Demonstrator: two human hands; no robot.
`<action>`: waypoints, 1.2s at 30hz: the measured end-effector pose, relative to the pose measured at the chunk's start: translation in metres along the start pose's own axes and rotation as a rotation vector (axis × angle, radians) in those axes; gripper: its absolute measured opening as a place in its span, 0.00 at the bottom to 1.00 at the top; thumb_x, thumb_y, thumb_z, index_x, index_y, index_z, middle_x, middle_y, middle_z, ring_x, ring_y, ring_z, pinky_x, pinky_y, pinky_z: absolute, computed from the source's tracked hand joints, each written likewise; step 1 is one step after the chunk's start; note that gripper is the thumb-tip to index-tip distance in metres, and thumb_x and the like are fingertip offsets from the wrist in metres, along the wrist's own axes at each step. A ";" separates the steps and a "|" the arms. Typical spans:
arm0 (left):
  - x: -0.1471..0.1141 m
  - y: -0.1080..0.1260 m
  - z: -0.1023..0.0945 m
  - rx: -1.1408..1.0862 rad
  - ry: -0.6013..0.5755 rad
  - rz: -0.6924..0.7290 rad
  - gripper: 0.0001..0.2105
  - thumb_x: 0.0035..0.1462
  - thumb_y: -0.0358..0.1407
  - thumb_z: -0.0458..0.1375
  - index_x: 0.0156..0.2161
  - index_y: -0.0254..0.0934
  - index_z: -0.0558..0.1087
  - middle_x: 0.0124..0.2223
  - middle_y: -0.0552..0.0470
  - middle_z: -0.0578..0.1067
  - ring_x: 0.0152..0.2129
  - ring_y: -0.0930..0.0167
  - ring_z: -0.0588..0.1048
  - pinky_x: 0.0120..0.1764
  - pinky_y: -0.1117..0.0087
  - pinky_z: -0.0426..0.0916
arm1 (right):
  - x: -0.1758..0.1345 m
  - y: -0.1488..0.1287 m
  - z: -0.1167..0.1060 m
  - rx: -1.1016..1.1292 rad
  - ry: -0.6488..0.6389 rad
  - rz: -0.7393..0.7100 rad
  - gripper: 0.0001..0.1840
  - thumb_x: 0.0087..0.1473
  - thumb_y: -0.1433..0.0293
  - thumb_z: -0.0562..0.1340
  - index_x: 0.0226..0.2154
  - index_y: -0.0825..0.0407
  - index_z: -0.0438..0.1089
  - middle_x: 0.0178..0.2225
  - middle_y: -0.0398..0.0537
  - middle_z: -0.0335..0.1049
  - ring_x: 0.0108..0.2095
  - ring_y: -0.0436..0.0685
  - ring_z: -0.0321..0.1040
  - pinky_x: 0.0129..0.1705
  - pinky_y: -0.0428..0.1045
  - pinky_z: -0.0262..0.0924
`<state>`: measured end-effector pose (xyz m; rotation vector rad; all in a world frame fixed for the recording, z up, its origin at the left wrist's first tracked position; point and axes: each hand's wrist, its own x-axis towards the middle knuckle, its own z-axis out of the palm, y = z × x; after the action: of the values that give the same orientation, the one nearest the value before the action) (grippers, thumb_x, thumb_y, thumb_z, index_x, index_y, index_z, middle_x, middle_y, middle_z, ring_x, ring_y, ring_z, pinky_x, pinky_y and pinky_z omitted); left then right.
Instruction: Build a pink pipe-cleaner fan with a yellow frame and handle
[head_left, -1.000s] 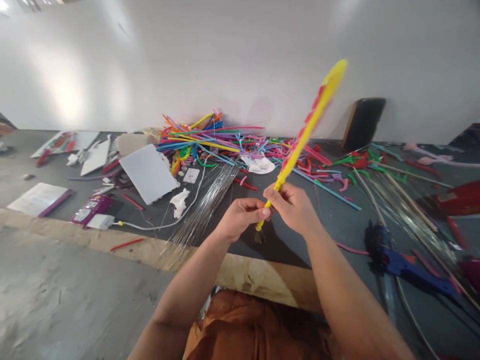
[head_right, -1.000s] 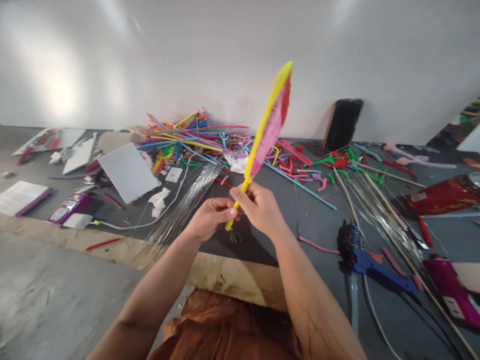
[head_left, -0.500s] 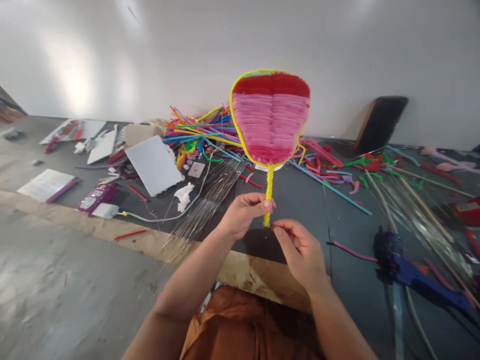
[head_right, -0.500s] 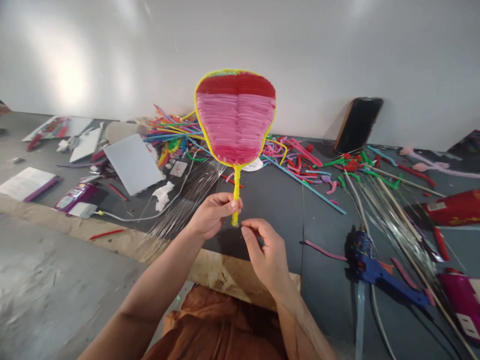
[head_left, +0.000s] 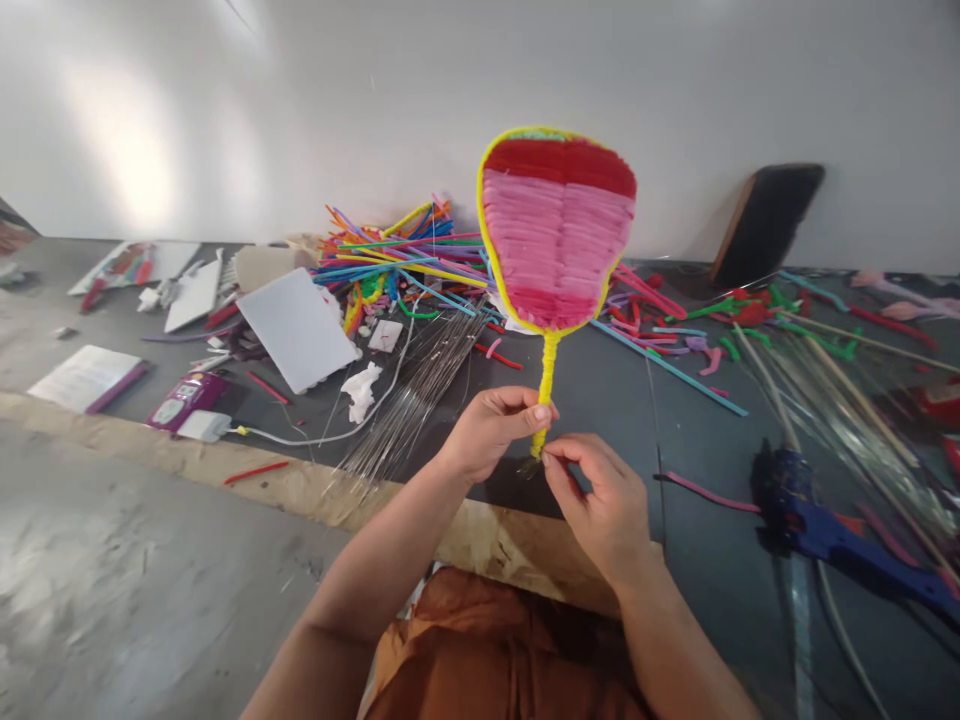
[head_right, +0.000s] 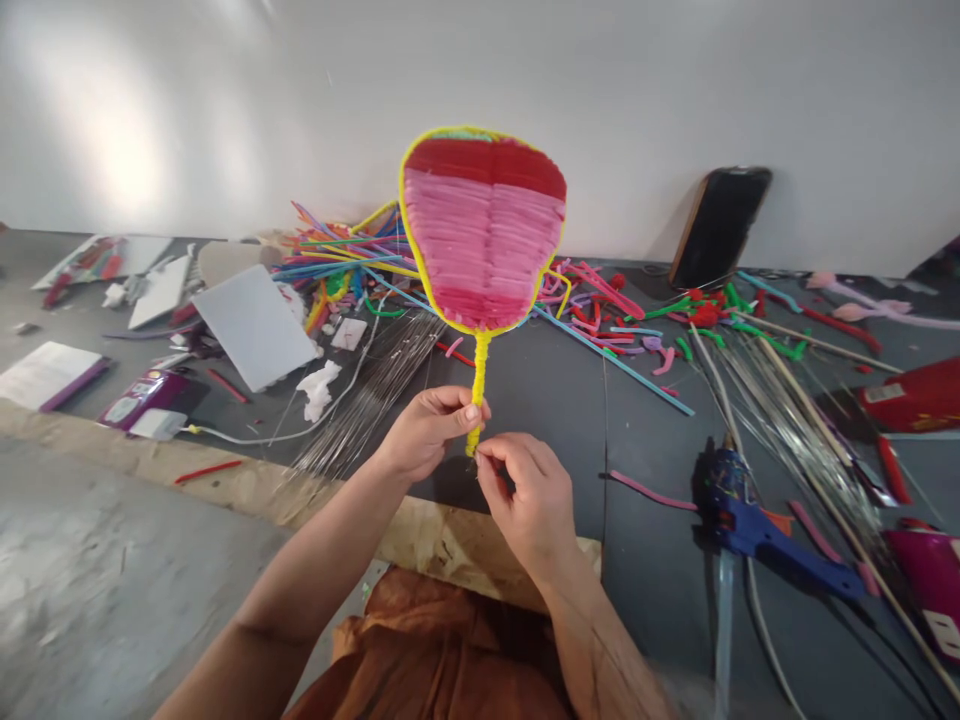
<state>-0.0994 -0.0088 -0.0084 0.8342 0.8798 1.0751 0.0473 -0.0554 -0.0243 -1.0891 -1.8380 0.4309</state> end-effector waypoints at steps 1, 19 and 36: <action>0.000 0.000 0.000 0.002 0.003 0.000 0.14 0.38 0.43 0.72 0.24 0.34 0.77 0.27 0.53 0.76 0.25 0.76 0.69 0.32 0.74 0.64 | 0.000 0.001 0.000 -0.035 0.007 -0.021 0.06 0.56 0.76 0.59 0.34 0.49 0.68 0.30 0.46 0.73 0.31 0.53 0.70 0.36 0.49 0.65; -0.002 -0.005 0.001 0.159 -0.001 0.015 0.16 0.42 0.45 0.69 0.25 0.33 0.75 0.23 0.55 0.70 0.22 0.78 0.65 0.27 0.75 0.60 | 0.002 0.001 0.002 -0.310 -0.004 -0.168 0.07 0.52 0.78 0.58 0.31 0.49 0.62 0.27 0.44 0.70 0.30 0.55 0.67 0.36 0.50 0.58; -0.001 -0.004 -0.002 0.093 -0.015 0.031 0.13 0.43 0.44 0.69 0.27 0.35 0.79 0.28 0.52 0.76 0.26 0.76 0.69 0.33 0.74 0.63 | -0.001 0.003 -0.003 -0.049 -0.020 -0.025 0.06 0.57 0.76 0.58 0.34 0.49 0.66 0.31 0.45 0.72 0.32 0.53 0.70 0.37 0.49 0.65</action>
<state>-0.0998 -0.0102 -0.0124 0.9347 0.9122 1.0598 0.0518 -0.0544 -0.0253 -1.0969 -1.8871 0.3850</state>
